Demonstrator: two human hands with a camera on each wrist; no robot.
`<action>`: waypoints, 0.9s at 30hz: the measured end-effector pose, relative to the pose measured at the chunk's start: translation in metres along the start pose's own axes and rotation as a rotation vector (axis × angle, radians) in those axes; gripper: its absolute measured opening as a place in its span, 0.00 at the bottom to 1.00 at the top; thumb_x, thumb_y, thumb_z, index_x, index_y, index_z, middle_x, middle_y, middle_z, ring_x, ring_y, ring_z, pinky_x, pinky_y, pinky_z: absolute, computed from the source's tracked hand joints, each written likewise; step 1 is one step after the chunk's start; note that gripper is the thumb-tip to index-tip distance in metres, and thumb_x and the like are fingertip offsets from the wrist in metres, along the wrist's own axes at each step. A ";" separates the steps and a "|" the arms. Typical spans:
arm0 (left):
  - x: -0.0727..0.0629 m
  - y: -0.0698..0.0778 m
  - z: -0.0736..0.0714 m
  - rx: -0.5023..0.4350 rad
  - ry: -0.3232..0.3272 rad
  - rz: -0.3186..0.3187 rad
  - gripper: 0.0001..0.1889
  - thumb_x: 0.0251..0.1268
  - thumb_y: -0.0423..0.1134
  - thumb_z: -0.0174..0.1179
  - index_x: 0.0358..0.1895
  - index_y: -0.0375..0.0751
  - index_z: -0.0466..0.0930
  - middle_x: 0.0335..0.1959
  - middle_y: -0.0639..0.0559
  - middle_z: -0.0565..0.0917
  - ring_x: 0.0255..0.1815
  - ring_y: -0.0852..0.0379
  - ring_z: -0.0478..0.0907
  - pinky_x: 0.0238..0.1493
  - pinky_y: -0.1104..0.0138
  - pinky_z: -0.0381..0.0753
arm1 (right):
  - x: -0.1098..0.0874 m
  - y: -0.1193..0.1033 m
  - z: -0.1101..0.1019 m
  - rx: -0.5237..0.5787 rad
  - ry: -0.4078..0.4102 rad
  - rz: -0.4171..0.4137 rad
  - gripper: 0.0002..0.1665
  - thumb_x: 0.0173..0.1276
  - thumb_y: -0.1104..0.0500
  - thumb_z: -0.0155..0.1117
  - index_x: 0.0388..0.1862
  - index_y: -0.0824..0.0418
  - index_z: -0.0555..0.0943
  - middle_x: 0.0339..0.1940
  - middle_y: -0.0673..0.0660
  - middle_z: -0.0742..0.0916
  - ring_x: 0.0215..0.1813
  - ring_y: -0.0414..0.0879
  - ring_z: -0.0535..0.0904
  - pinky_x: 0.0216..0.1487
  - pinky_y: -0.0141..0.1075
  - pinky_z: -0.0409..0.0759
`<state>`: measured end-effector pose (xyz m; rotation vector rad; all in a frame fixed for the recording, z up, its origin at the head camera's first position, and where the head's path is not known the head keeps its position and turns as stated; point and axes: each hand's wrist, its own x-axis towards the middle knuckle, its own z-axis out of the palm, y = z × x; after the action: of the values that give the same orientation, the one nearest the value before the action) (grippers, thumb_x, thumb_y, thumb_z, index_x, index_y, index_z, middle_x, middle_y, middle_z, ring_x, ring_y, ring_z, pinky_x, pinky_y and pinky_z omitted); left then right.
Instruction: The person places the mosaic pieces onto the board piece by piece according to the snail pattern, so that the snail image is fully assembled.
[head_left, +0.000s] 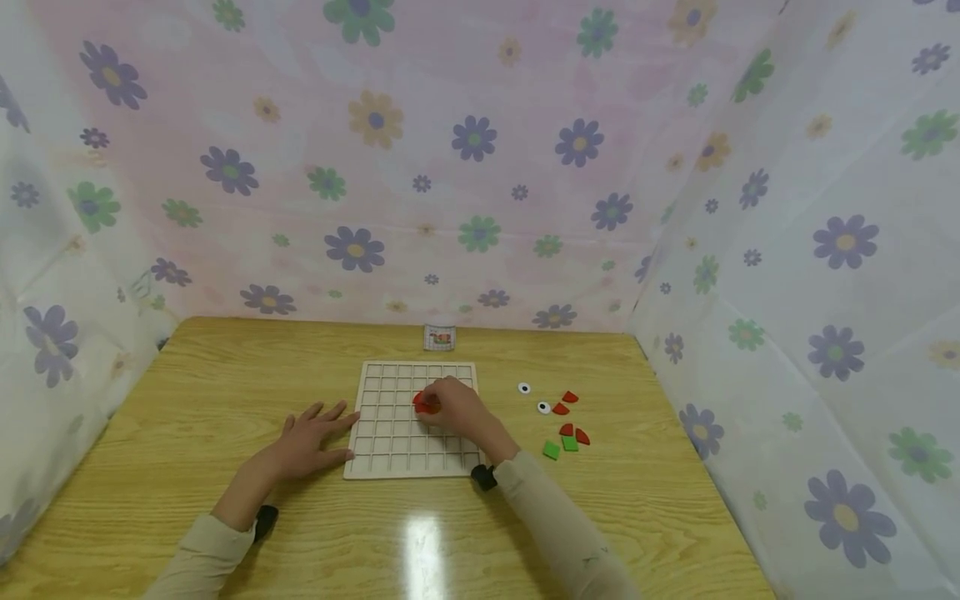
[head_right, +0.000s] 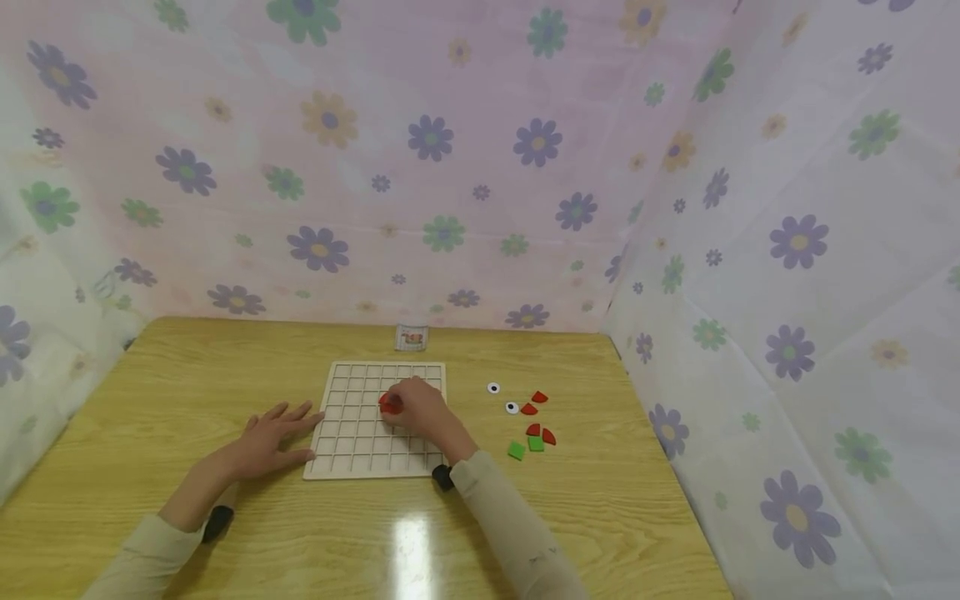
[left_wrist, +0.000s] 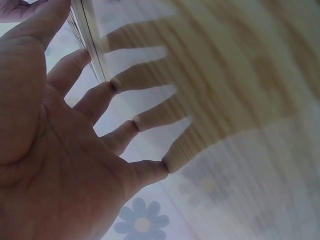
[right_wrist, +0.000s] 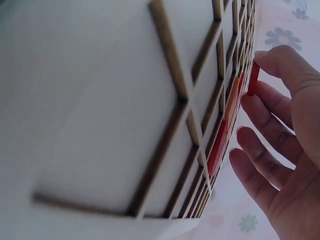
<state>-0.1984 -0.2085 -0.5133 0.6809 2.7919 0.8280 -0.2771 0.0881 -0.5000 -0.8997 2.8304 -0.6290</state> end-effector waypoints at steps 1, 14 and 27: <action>0.000 0.000 0.000 -0.004 0.002 -0.002 0.35 0.70 0.54 0.64 0.74 0.40 0.70 0.77 0.30 0.62 0.75 0.17 0.50 0.61 0.18 0.44 | 0.001 -0.001 0.000 -0.008 0.003 -0.003 0.10 0.67 0.52 0.75 0.43 0.56 0.89 0.41 0.47 0.89 0.43 0.39 0.78 0.47 0.31 0.78; 0.000 -0.002 0.001 -0.009 0.003 0.000 0.35 0.70 0.54 0.64 0.74 0.40 0.70 0.77 0.30 0.62 0.75 0.17 0.50 0.60 0.18 0.44 | 0.002 -0.004 0.005 -0.049 -0.009 0.016 0.11 0.67 0.52 0.75 0.45 0.54 0.90 0.40 0.49 0.87 0.42 0.42 0.73 0.42 0.33 0.77; 0.000 -0.001 0.001 -0.001 0.002 -0.002 0.35 0.69 0.53 0.65 0.74 0.39 0.70 0.77 0.29 0.62 0.75 0.17 0.51 0.60 0.17 0.44 | 0.002 -0.003 0.003 -0.073 0.021 0.059 0.13 0.63 0.48 0.77 0.39 0.56 0.89 0.36 0.48 0.87 0.39 0.41 0.71 0.38 0.32 0.74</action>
<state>-0.1988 -0.2090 -0.5150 0.6775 2.7935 0.8297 -0.2770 0.0839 -0.5012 -0.8223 2.9038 -0.5351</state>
